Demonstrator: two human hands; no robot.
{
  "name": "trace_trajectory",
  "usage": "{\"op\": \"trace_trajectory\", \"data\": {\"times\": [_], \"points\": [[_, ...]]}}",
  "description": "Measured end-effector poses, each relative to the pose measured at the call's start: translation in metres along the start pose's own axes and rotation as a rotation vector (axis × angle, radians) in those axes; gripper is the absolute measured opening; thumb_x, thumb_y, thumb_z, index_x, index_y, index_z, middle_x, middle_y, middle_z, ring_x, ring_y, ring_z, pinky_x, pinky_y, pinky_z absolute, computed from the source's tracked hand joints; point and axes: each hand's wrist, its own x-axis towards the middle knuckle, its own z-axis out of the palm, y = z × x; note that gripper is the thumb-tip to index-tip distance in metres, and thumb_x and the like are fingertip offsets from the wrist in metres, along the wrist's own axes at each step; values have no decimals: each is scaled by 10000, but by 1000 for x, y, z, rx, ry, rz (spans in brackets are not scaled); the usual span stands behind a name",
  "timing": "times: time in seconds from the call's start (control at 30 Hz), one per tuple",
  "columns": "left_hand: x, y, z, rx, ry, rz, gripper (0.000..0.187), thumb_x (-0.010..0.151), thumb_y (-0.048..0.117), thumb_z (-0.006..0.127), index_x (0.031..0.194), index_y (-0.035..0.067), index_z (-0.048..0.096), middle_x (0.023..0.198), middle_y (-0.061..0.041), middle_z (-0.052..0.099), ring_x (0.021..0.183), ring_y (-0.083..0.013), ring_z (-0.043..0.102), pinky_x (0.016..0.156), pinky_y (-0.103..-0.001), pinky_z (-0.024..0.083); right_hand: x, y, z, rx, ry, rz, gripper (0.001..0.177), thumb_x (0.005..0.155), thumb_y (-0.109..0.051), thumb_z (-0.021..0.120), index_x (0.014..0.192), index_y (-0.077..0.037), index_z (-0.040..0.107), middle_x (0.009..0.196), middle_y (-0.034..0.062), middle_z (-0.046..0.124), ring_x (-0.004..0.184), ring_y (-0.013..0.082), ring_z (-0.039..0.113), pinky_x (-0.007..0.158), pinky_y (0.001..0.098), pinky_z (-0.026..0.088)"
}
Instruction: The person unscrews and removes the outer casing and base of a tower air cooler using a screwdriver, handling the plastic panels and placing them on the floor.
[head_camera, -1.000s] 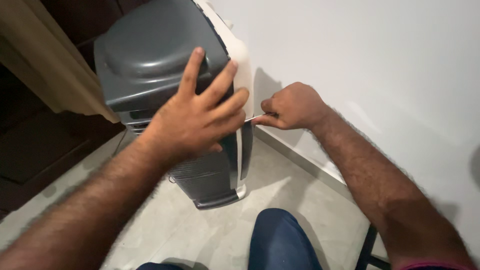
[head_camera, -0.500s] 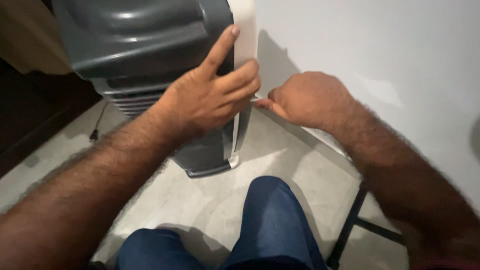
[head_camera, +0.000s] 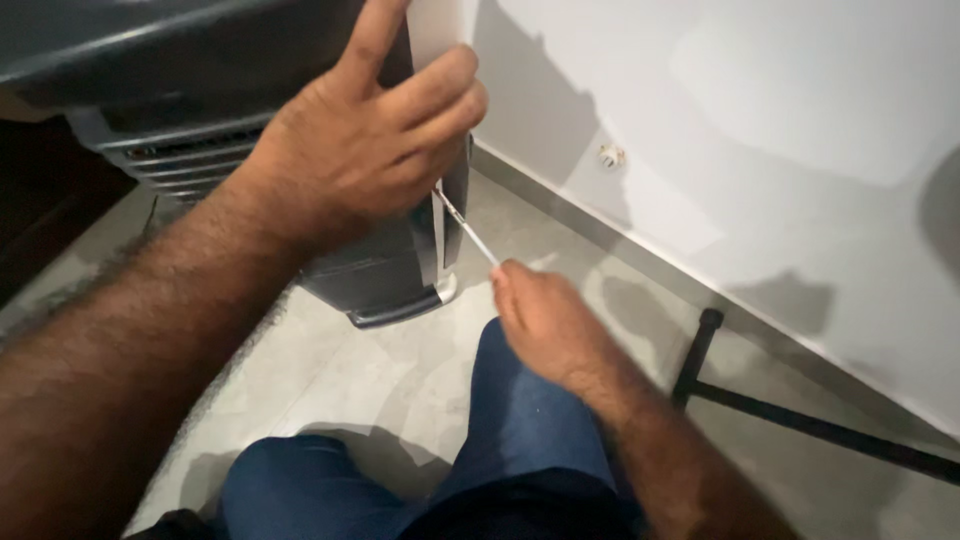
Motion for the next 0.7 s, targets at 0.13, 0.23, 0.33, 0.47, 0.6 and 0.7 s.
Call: {"op": "trace_trajectory", "data": {"times": [0.13,0.23,0.33,0.47,0.6,0.7], "points": [[0,2,1,-2,12,5,212,966,421,689,1045,243,772,1230,90,588,1330,-129,448,1180,-551,261,-10,-8,30,219,41,-48,325,1067,-256,459,919,11,572,707,246,625,631,423,635,608,521,501],[2,4,3,43,-4,10,192,954,412,666,1027,262,762,1224,112,596,1282,-103,462,1082,-455,342,-8,-23,18,-109,132,-1,261,1048,-203,489,938,11,590,730,250,663,693,448,663,638,552,512],[0,9,7,-13,-12,-26,207,964,408,650,1061,261,760,1232,120,607,1225,-87,488,989,-351,403,-10,-51,-20,-558,115,68,120,925,-100,554,950,-10,630,768,206,710,720,415,715,619,539,561],[-2,17,14,-203,-57,-92,162,999,356,702,1069,220,755,1170,112,606,1115,-69,525,853,-299,465,0,-99,-56,-897,-188,23,118,881,-100,651,928,-7,706,789,174,742,745,330,756,627,450,607],[-10,24,25,-172,24,-114,179,886,313,742,1056,259,749,1231,156,600,1151,-26,538,802,-235,502,36,-119,-39,-1082,-407,75,166,773,-94,766,933,-53,780,903,151,753,821,308,743,626,438,606],[-4,22,37,-374,106,-192,177,938,247,699,1094,168,725,1213,87,597,1141,-83,520,863,-286,478,57,-84,-50,-971,-287,-89,129,869,-128,688,878,-72,805,925,175,763,823,324,731,646,451,569]]}}
